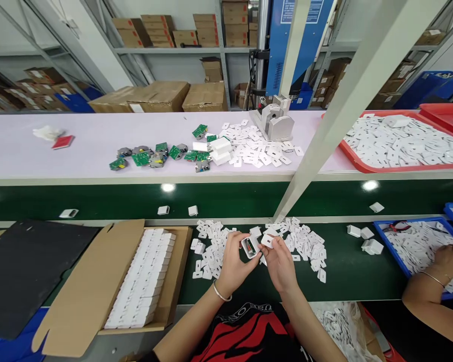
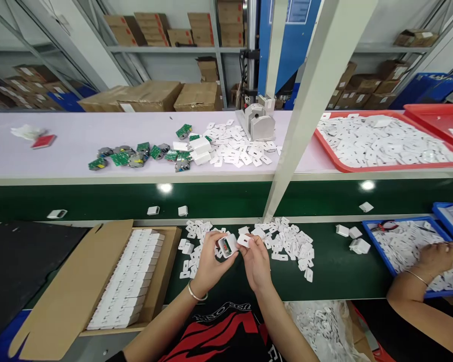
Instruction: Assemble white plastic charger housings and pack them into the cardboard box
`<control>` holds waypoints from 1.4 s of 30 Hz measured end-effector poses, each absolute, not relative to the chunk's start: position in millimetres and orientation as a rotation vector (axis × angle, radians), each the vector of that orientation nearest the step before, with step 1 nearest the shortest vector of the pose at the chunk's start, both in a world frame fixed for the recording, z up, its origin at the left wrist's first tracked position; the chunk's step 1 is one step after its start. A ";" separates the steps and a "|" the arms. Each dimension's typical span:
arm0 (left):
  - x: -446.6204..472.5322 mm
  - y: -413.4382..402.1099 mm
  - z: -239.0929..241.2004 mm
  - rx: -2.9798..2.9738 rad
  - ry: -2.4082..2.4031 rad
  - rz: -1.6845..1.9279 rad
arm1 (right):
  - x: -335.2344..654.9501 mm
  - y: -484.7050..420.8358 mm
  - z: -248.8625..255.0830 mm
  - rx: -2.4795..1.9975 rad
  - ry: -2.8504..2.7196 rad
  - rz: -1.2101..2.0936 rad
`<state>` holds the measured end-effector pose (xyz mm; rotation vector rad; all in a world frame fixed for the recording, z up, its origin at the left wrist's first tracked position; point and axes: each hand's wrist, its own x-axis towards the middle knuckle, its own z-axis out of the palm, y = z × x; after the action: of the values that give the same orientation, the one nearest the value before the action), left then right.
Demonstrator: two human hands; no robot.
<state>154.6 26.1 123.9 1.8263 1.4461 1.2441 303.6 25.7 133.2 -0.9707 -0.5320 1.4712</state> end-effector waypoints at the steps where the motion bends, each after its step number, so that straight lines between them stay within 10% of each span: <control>1: 151.8 23.2 133.1 1.841 1.442 1.300 | 301.3 24.2 143.3 -0.953 -0.516 1.518; 27: 123.6 6.2 148.7 1.890 1.055 1.152 | 271.4 -16.2 174.4 -1.219 -0.866 1.194; 42: 121.6 -0.5 151.1 1.765 1.032 1.361 | 256.0 -7.1 168.8 -1.083 -1.022 1.528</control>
<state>121.6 -0.5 151.1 1.7649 1.0318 1.3605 256.0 -7.1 168.8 -1.0826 -1.0220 1.5282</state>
